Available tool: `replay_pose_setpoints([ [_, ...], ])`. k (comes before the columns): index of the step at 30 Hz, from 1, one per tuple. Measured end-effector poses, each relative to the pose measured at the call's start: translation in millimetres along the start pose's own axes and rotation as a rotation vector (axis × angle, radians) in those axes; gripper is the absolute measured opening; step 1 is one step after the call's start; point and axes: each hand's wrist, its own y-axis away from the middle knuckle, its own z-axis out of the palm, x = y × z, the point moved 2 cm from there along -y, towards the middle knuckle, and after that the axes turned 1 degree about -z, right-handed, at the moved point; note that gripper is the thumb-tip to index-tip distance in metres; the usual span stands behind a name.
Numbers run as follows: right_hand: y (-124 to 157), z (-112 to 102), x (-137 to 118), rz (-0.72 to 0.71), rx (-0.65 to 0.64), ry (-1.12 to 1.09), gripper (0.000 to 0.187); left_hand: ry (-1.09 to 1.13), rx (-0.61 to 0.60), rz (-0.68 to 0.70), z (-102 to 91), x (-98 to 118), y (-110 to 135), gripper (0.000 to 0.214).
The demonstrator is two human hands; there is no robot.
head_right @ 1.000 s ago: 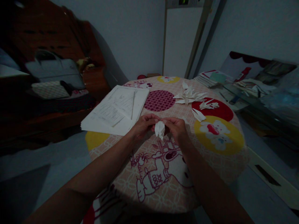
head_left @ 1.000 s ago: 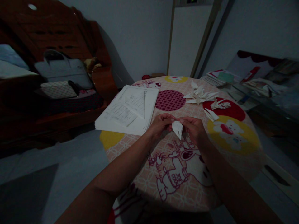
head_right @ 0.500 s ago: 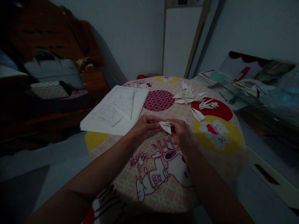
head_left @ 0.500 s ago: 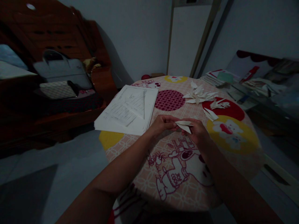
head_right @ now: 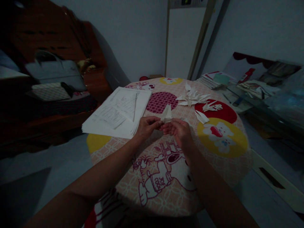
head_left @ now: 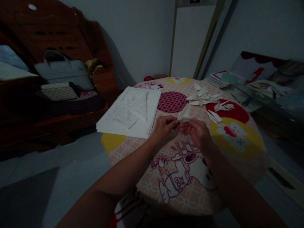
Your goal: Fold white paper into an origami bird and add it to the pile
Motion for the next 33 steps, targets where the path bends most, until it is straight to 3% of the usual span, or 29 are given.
replay_pose_setpoints([
  [5, 1, -2, 1, -0.277, 0.198, 0.26, 0.025, 0.078, 0.05, -0.06, -1.9, -2, 0, 0.028],
  [9, 2, -2, 1, -0.401, 0.225, 0.302, 0.027, 0.102, 0.06, -0.096, -1.8, 0, 2, 0.028],
  [20, 0, -3, -2, -0.282, 0.183, 0.141, 0.027, -0.028, -0.018, -0.051, -1.6, -3, -1, 0.019],
  [28, -1, -1, -4, -0.189, 0.128, 0.239, 0.028, -0.173, -0.041, 0.108, 2.6, 1, 2, 0.013],
  [33, -1, 1, -3, -0.121, 0.129, 0.179, 0.028, -0.238, -0.002, 0.244, 4.9, 7, 5, 0.026],
])
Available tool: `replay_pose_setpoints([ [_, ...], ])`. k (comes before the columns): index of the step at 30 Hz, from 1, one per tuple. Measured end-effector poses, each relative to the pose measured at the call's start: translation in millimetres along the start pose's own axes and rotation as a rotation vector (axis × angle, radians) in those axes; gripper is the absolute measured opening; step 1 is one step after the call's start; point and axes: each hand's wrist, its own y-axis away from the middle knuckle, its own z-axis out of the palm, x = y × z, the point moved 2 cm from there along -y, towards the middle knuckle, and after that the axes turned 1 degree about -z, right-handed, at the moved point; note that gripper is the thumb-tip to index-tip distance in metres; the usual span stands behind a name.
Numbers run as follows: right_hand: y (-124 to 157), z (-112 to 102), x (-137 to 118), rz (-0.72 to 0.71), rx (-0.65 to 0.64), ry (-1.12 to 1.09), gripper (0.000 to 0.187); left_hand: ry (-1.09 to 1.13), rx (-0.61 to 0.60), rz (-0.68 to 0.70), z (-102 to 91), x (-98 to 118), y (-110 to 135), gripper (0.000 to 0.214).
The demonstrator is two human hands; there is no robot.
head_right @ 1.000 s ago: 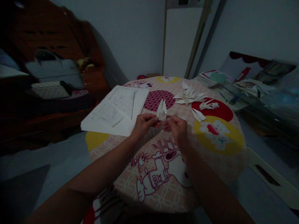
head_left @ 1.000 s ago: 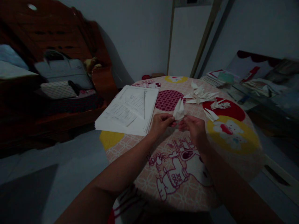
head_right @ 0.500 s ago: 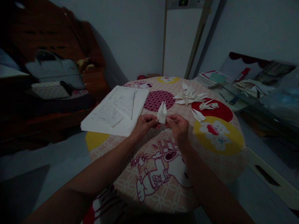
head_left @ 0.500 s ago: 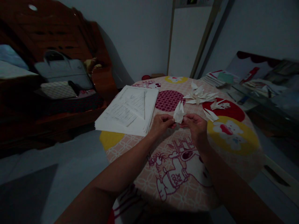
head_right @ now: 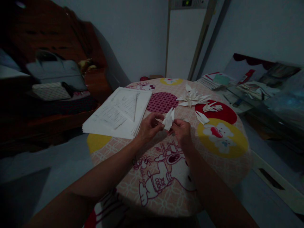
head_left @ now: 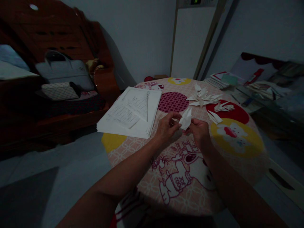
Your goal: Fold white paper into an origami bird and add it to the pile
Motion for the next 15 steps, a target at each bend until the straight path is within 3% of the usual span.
replay_pose_setpoints([
  [7, 1, 1, -1, -0.004, -0.003, 0.021, 0.024, 0.001, -0.017, 0.014, -0.4, -3, -2, 0.014],
  [15, 2, -3, 3, -0.089, -0.034, 0.105, 0.022, 0.142, 0.035, -0.231, -0.6, -9, -1, 0.021],
])
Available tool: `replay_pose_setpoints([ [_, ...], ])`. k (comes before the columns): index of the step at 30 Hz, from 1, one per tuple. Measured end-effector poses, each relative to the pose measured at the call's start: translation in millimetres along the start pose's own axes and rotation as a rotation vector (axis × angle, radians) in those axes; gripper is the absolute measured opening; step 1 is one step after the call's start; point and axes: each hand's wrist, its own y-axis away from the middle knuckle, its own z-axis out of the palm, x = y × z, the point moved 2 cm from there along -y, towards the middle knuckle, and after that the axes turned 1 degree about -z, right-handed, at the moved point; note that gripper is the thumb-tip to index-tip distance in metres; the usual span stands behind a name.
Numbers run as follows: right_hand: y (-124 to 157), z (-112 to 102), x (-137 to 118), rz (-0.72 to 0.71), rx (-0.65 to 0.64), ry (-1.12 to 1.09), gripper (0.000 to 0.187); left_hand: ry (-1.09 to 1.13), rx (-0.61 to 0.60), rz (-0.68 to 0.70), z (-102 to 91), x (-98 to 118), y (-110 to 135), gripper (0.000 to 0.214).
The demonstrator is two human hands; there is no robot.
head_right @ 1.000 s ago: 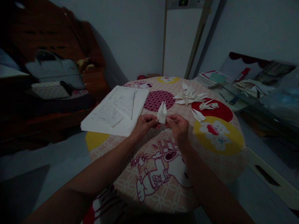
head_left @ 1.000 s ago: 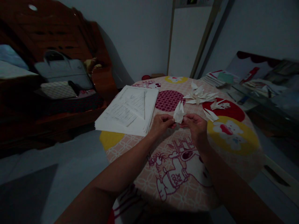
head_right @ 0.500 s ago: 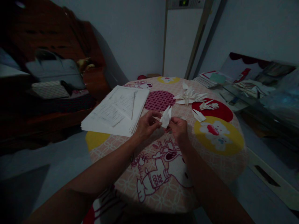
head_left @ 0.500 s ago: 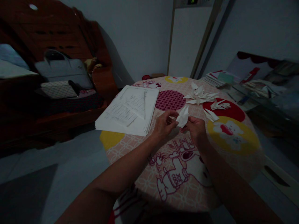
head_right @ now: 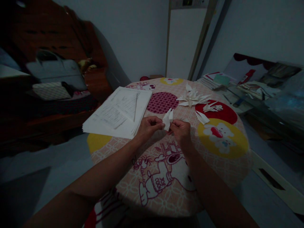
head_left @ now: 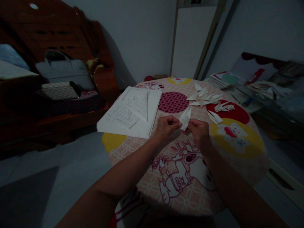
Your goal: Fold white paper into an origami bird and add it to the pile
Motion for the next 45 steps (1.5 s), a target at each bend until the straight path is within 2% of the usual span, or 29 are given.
replay_pose_setpoints([
  [7, 2, 0, -1, -0.014, -0.023, -0.002, 0.024, 0.016, 0.055, -0.021, 0.0, 2, 1, 0.023],
  [13, 2, 2, -6, -0.024, -0.045, -0.02, 0.024, -0.062, 0.117, 0.042, 0.0, 3, 3, 0.02],
  [17, 2, 5, -7, 0.011, -0.084, -0.108, 0.025, -0.09, 0.148, 0.069, -2.2, 7, 3, 0.019],
  [21, 3, 7, -7, 0.097, -0.091, -0.174, 0.034, 0.008, 0.184, 0.037, -3.8, 8, 2, 0.022],
  [25, 5, 7, -5, 0.177, -0.158, -0.146, 0.036, 0.169, 0.229, 0.001, -3.7, 6, 1, 0.028],
  [31, 4, 7, -2, 0.218, -0.219, -0.109, 0.038, 0.193, 0.238, -0.016, -3.8, 6, 1, 0.032],
  [34, 4, 8, -1, 0.178, -0.212, -0.081, 0.038, 0.202, 0.232, -0.033, -3.1, 6, 1, 0.034],
  [39, 9, 11, -5, 0.05, -0.118, -0.043, 0.032, 0.256, 0.238, -0.021, -0.7, 8, 2, 0.035],
  [42, 11, 13, -7, 0.07, -0.119, -0.067, 0.031, 0.244, 0.228, 0.013, 0.0, 10, 3, 0.033],
  [45, 10, 13, -8, 0.105, -0.175, -0.096, 0.032, 0.187, 0.224, 0.057, -0.4, 12, 4, 0.032],
])
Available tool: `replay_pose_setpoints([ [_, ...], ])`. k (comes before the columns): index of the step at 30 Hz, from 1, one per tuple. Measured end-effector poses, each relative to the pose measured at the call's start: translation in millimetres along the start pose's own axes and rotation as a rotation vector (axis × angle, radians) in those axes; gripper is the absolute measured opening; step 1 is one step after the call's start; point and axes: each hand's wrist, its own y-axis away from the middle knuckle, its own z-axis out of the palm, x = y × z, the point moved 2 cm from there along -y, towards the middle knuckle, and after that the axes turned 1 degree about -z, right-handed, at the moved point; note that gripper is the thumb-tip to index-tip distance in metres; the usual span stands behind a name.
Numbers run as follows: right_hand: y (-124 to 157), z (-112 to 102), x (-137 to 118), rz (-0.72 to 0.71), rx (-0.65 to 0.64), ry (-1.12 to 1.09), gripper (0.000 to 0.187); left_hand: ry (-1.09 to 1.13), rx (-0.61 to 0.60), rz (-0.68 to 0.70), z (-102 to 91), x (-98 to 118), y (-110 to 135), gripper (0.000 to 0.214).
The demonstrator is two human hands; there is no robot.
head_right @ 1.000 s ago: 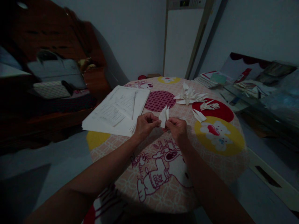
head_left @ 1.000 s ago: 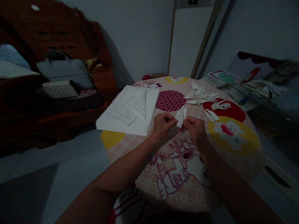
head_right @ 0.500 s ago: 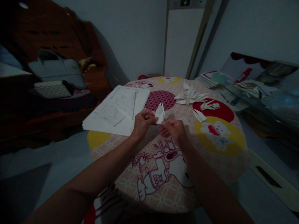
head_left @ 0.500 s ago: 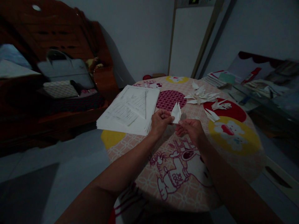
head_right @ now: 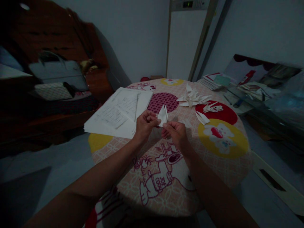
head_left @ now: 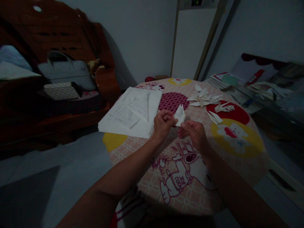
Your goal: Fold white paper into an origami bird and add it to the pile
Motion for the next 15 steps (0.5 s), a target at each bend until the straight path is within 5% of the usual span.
replay_pose_setpoints([
  [8, -0.7, -5.6, -3.3, -0.087, 0.051, 0.05, 0.028, -0.007, -0.163, -0.074, 3.1, 0.0, -0.4, 0.048],
  [11, -0.9, -6.2, -2.4, -0.095, -0.004, 0.094, 0.03, -0.013, -0.241, -0.111, 3.6, 0.0, -0.7, 0.031],
  [15, -1.3, -5.9, 2.4, -0.072, -0.111, 0.12, 0.032, -0.058, -0.203, -0.1, -0.2, -0.4, -1.8, 0.039],
])
